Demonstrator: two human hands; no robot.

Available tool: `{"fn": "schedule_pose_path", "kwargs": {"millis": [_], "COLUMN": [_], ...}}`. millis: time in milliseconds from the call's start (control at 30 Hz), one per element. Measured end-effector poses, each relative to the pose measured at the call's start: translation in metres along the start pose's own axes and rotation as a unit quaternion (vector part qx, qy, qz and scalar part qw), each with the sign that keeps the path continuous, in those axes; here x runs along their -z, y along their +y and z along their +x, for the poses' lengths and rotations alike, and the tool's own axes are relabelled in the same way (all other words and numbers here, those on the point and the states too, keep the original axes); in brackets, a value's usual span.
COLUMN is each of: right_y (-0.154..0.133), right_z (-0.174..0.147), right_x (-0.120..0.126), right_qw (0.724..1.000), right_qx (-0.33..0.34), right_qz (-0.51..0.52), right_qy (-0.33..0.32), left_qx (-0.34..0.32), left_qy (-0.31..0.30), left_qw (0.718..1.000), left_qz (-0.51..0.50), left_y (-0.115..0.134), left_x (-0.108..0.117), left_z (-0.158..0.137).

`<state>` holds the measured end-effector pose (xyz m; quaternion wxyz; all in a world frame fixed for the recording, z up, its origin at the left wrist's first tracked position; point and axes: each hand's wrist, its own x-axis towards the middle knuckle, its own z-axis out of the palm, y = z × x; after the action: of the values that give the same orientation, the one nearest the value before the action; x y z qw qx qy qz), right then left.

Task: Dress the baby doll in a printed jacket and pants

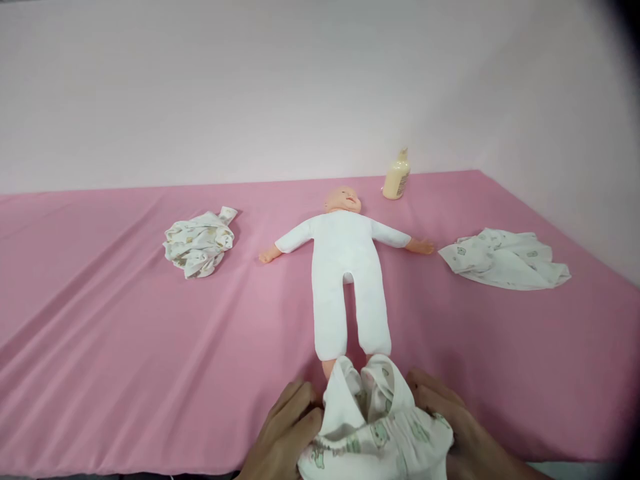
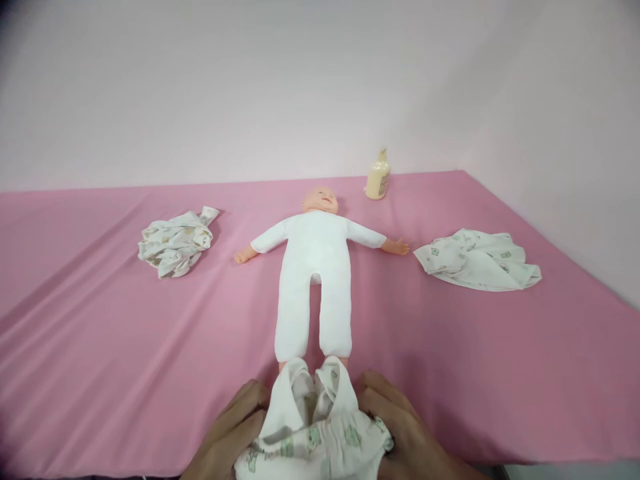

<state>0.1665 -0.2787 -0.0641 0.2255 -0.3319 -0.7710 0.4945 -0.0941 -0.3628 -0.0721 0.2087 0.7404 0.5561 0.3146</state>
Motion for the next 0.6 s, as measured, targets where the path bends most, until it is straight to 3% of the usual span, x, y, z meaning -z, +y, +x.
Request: {"fn": "schedule_pose_path", "kwargs": {"millis": [100,267,467,600], "right_y": [0.003,0.002,-0.017,-0.025], "right_z": [-0.004,-0.007,-0.006,-0.009], "right_x": [0.004,0.014,0.026,0.026], "right_qw": [0.994,0.984,0.984,0.99], "right_qx": [0.09,0.143,0.098,0.059], "right_qz": [-0.058,-0.094,-0.075,-0.035], "right_qy": [-0.023,-0.05,-0.127,-0.119], "left_qx": [-0.064,-0.147,-0.11,-0.067], "left_qy": [-0.036,-0.092,-0.149,-0.204], "left_qw": [0.997,0.985,0.982,0.971], "left_qz": [0.02,0.017,-0.038,-0.104], "left_y": [-0.01,-0.015,-0.012,-0.02], "left_x": [-0.003,0.009,0.016,0.008], "left_z": [-0.007,-0.008,-0.007,-0.012]}}
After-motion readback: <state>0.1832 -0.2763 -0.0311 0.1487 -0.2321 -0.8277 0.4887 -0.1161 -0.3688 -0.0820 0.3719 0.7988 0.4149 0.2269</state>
